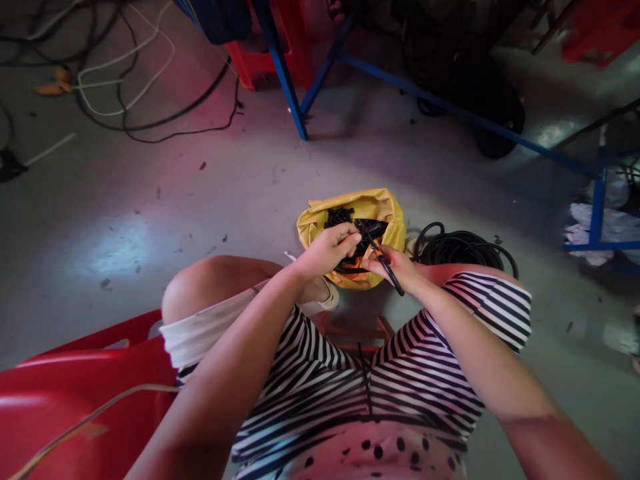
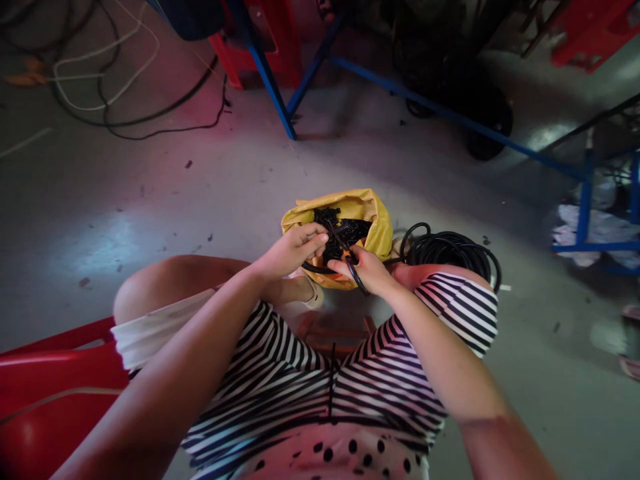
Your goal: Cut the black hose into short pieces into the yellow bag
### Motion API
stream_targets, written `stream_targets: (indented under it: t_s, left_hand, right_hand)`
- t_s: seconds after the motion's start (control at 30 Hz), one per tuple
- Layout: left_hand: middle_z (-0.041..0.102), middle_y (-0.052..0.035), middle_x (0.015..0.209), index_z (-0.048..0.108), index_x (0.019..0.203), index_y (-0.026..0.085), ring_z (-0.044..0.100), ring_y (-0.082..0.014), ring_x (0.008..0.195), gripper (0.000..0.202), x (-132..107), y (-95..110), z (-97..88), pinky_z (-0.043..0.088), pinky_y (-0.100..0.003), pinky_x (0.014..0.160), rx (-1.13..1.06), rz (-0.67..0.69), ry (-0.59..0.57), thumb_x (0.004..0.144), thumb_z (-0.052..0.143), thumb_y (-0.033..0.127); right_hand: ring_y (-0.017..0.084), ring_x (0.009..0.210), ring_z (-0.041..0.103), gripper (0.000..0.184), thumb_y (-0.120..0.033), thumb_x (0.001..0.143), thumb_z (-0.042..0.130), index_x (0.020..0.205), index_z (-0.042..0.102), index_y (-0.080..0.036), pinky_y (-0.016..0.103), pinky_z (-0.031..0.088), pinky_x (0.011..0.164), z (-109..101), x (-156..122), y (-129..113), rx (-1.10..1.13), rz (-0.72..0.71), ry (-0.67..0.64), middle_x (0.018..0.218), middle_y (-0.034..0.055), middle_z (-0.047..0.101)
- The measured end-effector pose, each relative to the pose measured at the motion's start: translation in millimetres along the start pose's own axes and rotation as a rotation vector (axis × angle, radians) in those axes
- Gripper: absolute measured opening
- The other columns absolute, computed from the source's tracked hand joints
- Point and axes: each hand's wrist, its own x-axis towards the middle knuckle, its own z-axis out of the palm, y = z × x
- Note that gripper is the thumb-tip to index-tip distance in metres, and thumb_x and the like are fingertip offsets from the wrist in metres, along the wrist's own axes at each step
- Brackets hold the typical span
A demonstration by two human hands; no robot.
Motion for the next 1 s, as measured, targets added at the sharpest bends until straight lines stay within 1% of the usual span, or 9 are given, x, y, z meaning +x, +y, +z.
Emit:
stream_targets:
  t_s: [0.13, 0.23, 0.33, 0.43, 0.57, 0.7, 0.8, 0.93, 1.0]
  left_hand:
    - [0.056, 0.0018, 0.066, 0.057, 0.084, 0.018, 0.05, -0.011, 0.061, 0.021, 0, 0, 2.1, 0.039, -0.023, 0.059, 0.077, -0.012, -0.022, 0.095, 0.048, 0.034]
    - [0.057, 0.0022, 0.066, 0.059, 0.087, 0.018, 0.05, -0.0113, 0.06, 0.022, 0, -1, 3.9, 0.039, -0.023, 0.059, 0.096, -0.015, -0.061, 0.094, 0.048, 0.035]
    - [0.056, 0.0024, 0.065, 0.06, 0.087, 0.018, 0.049, -0.011, 0.059, 0.022, 0, -4, 3.4, 0.039, -0.023, 0.058, 0.09, -0.009, -0.086, 0.094, 0.048, 0.036]
    - [0.057, 0.0018, 0.065, 0.059, 0.086, 0.018, 0.049, -0.011, 0.059, 0.024, 0, -6, 0.1, 0.039, -0.023, 0.058, 0.075, -0.014, -0.083, 0.095, 0.047, 0.037]
    - [0.056, 0.0014, 0.066, 0.057, 0.085, 0.018, 0.047, -0.0107, 0.059, 0.027, 0, -6, -5.3, 0.038, -0.023, 0.057, 0.048, 0.002, -0.079, 0.097, 0.044, 0.039]
    - [0.054, 0.0013, 0.066, 0.055, 0.081, 0.018, 0.046, -0.0104, 0.059, 0.029, 0, -7, -7.1, 0.037, -0.023, 0.057, 0.052, 0.004, -0.083, 0.097, 0.044, 0.04]
    - [0.056, 0.0012, 0.066, 0.056, 0.082, 0.018, 0.047, -0.0107, 0.059, 0.028, 0, -8, -4.4, 0.038, -0.023, 0.057, 0.081, -0.013, -0.091, 0.096, 0.045, 0.039]
    - [0.056, 0.0015, 0.066, 0.058, 0.081, 0.018, 0.049, -0.0113, 0.061, 0.026, 0, -9, 0.8, 0.04, -0.024, 0.059, 0.073, -0.011, -0.158, 0.094, 0.047, 0.038]
    - [0.055, 0.0015, 0.066, 0.058, 0.081, 0.018, 0.05, -0.0116, 0.061, 0.026, 0, -8, 1.9, 0.041, -0.024, 0.06, 0.069, -0.005, -0.172, 0.094, 0.048, 0.037]
  right_hand:
    - [0.015, 0.071, 0.053, 0.046, -0.062, 0.08, 0.068, 0.091, 0.059, -0.018, 0.026, 0.038, 0.066, -2, -1, 0, -0.014, 0.006, -0.037, 0.08, -0.0008, 0.061]
    - [0.015, 0.072, 0.054, 0.048, -0.064, 0.081, 0.067, 0.09, 0.059, -0.018, 0.026, 0.038, 0.066, -3, -3, -1, -0.052, 0.013, -0.044, 0.08, -0.0002, 0.061]
    - [0.014, 0.065, 0.05, 0.05, -0.069, 0.081, 0.063, 0.084, 0.059, -0.019, 0.026, 0.035, 0.06, -3, -3, -1, -0.129, 0.015, -0.018, 0.072, -0.0009, 0.057]
    - [0.014, 0.058, 0.045, 0.054, -0.073, 0.081, 0.061, 0.073, 0.056, -0.02, 0.026, 0.029, 0.055, -3, -4, -1, -0.177, 0.004, 0.017, 0.061, -0.0012, 0.052]
    - [0.013, 0.051, 0.043, 0.059, -0.076, 0.08, 0.061, 0.062, 0.049, -0.021, 0.027, 0.026, 0.052, -1, -5, 1, -0.161, 0.009, 0.047, 0.051, -0.001, 0.048]
    - [0.013, 0.05, 0.042, 0.061, -0.078, 0.076, 0.063, 0.059, 0.048, -0.022, 0.027, 0.025, 0.051, 0, -6, 2, -0.141, 0.017, 0.067, 0.049, -0.0014, 0.045]
    - [0.013, 0.052, 0.042, 0.06, -0.077, 0.077, 0.063, 0.061, 0.049, -0.021, 0.026, 0.026, 0.052, -2, -6, 2, -0.13, 0.022, 0.045, 0.052, -0.002, 0.045]
    - [0.014, 0.061, 0.047, 0.055, -0.074, 0.079, 0.062, 0.077, 0.056, -0.019, 0.025, 0.032, 0.057, -5, -5, 1, -0.144, -0.002, -0.028, 0.065, -0.0021, 0.052]
    - [0.015, 0.065, 0.049, 0.055, -0.074, 0.082, 0.059, 0.082, 0.057, -0.019, 0.025, 0.034, 0.06, -5, -5, -1, -0.17, -0.013, -0.039, 0.071, -0.0009, 0.054]
